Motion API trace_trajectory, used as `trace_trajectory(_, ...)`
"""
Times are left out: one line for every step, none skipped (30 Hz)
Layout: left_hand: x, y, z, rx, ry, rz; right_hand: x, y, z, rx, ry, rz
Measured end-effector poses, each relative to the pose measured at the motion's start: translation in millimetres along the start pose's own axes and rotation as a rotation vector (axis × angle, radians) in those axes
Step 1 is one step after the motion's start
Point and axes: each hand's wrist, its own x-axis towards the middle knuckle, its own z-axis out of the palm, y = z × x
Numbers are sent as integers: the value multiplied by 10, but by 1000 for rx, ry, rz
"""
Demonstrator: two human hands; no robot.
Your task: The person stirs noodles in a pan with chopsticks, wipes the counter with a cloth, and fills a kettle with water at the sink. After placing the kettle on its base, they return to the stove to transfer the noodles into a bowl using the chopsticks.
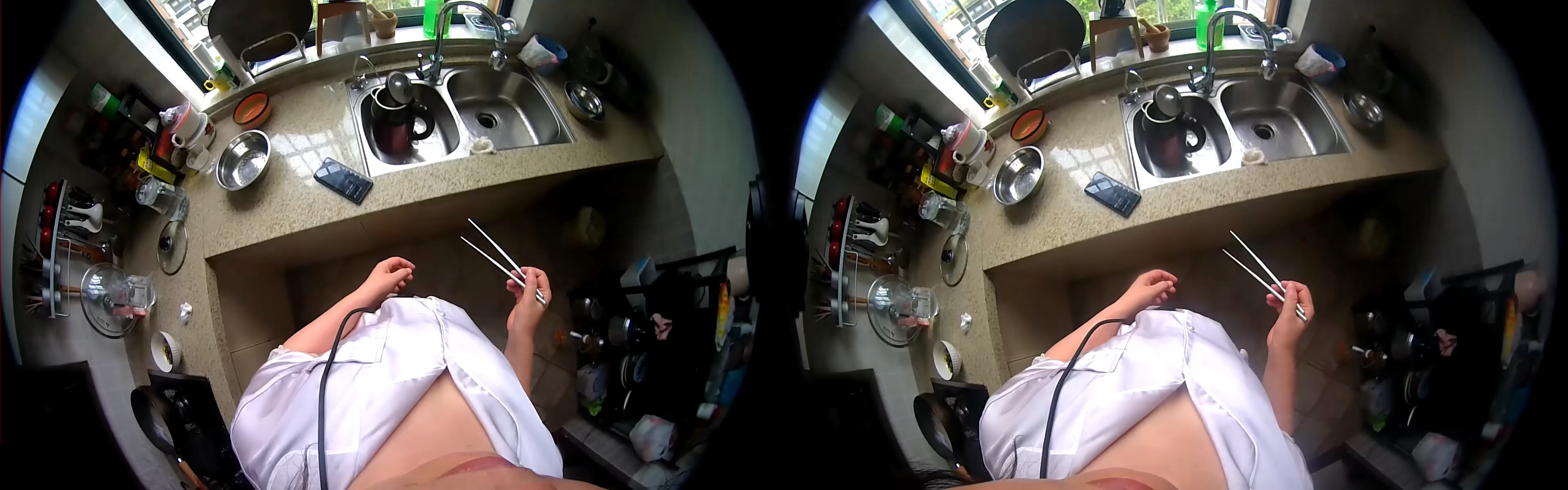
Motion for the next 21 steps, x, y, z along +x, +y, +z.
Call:
trace_trajectory(92,170,-55,12,-13,0,121,-2,113,-8,-3,6)
trace_trajectory(187,349,-118,20,-13,26,267,-15,245,-20,-17,2)
trace_trajectory(290,493,-191,28,-15,44,391,-18,362,-34,-28,4)
trace_trajectory(404,589,-282,31,-16,65,493,-16,486,-36,-30,15)
trace_trajectory(513,669,-368,31,-16,83,608,-16,633,-17,-16,-18)
trace_trajectory(603,754,-449,55,-1,97,737,-10,773,1,-5,-55)
trace_trajectory(686,820,-527,70,25,100,841,6,888,-6,-8,-43)
trace_trajectory(764,882,-600,46,47,95,909,25,988,-17,-28,-41)
trace_trajectory(827,935,-659,22,72,91,979,38,1059,-27,-49,-40)
trace_trajectory(874,995,-703,16,81,85,1066,46,1111,-30,-57,-30)
trace_trajectory(929,1081,-745,10,120,96,1165,55,1156,-49,-81,-24)
trace_trajectory(984,1160,-780,1,161,107,1273,64,1194,-69,-107,-19)
trace_trajectory(1041,1216,-807,-11,203,118,1399,71,1229,-93,-136,-12)
trace_trajectory(1148,1209,-868,-82,225,118,1541,79,1265,-89,-133,-12)
trace_trajectory(1211,1288,-895,-89,262,115,1696,64,1314,-95,-151,-8)
trace_trajectory(1300,1358,-933,-100,296,127,1857,45,1366,-77,-158,8)
trace_trajectory(1375,1414,-959,-112,332,131,2002,36,1397,-62,-166,30)
trace_trajectory(1451,1505,-980,-114,381,144,2166,44,1435,-56,-195,39)
trace_trajectory(1542,1570,-1012,-196,394,163,2329,26,1489,-57,-215,48)
trace_trajectory(1599,1677,-1019,-218,444,170,2487,1,1545,-59,-261,53)
trace_trajectory(1640,1800,-1014,-239,496,178,2641,-21,1592,-60,-309,59)
